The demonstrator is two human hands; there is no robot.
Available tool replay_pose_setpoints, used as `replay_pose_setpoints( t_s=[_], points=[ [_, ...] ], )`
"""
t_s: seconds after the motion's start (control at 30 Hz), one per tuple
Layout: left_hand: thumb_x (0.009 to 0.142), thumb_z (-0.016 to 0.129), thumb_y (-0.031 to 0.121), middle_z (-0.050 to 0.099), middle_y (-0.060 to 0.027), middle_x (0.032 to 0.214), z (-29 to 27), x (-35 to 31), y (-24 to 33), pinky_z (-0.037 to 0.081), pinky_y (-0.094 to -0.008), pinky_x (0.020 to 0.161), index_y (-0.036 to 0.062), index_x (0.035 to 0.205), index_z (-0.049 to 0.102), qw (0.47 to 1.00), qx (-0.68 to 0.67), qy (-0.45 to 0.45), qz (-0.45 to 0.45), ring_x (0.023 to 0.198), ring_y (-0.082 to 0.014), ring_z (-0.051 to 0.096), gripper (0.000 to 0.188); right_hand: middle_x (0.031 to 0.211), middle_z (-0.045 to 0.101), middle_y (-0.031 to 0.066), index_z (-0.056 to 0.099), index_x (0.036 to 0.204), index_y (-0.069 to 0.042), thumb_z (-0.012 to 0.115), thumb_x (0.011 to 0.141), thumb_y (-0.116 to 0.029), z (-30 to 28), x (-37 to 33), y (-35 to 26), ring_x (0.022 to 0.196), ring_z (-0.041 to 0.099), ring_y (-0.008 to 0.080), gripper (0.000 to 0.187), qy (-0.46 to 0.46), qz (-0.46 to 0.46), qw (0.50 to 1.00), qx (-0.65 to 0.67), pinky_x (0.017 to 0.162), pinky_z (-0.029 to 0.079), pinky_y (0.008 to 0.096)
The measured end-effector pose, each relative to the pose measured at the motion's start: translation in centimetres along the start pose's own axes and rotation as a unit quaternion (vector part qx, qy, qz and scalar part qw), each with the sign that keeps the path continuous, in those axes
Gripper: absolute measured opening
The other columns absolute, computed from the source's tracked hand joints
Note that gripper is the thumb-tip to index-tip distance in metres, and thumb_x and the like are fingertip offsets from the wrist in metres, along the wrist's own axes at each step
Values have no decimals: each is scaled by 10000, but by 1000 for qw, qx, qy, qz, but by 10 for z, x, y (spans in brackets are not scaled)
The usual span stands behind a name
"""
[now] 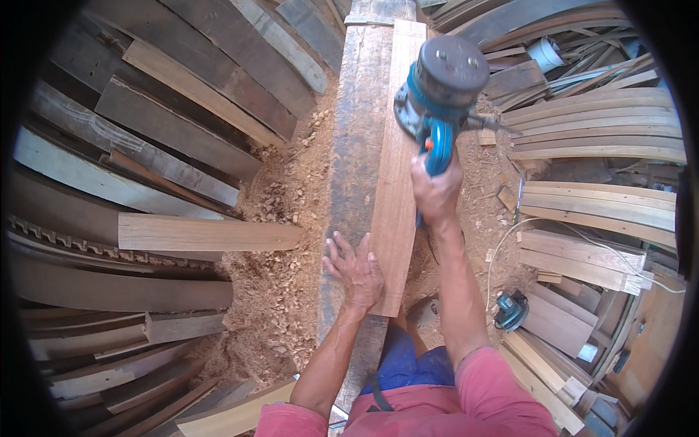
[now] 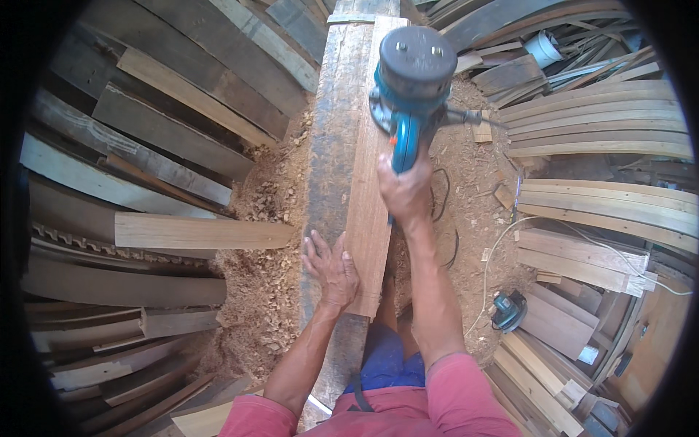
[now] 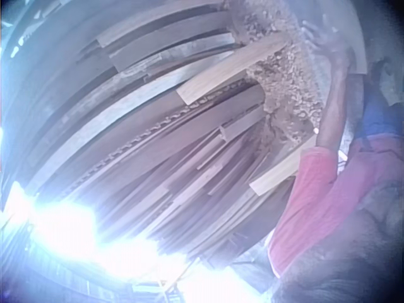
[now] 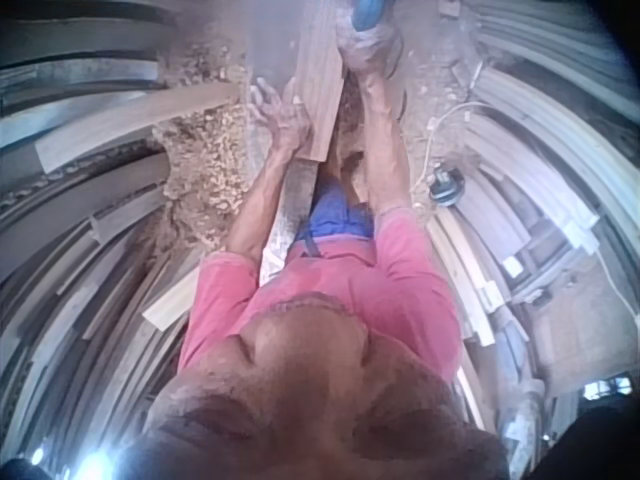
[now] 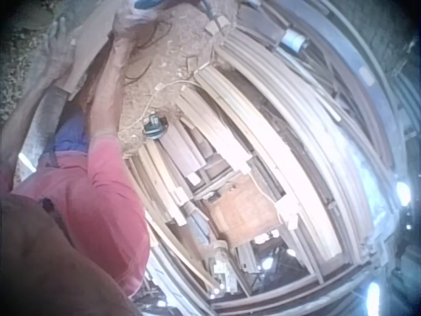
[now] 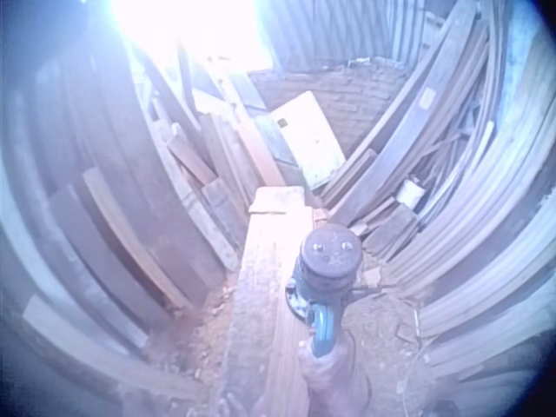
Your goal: The person measures a piece of wood with a tape measure and then uses a router to shape its edges while it is positioned on a workbench.
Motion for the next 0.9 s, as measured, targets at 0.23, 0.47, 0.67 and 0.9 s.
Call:
replay_pose_setpoints(
  t_s=[0.23,0.47,0.67,0.9],
  points=[
    [1071,357,271,146,-375,1654,0,1,10,-27,-703,1197,88,1519,494,1000,22,-14,2,1529,-557,66,503,835,603,10,605,1194,-5,683,873,-77,6,85,37,701,584,89,338,25,-56,998,10,659,510,279],
    [1056,386,290,175,-390,1635,3,1,1,30,-751,1176,114,1497,530,1000,24,14,10,1516,-579,93,497,993,667,140,593,1191,-16,690,840,-106,-11,-5,8,877,673,244,376,-9,72,997,3,836,551,398],
    [1064,379,305,180,-375,1642,7,1,-3,32,-743,1184,124,1500,529,1000,22,20,5,1518,-573,97,495,834,624,129,580,1073,-8,734,839,-112,-46,-155,-25,735,643,266,299,-30,66,997,-39,693,521,422],
    [1075,369,311,168,-356,1658,2,3,-1,14,-731,1192,136,1515,504,1000,-18,1,-7,1537,-558,59,493,795,631,124,570,1090,9,758,838,-106,-65,-264,-40,650,646,306,335,-71,89,992,-46,623,527,412]
  ],
)
Point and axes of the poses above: each hand's wrist, its own x-axis towards the middle knuckle, its own z-axis out of the palm, y = z × x, the point moved 4 cm from there along x, towards the middle knuckle
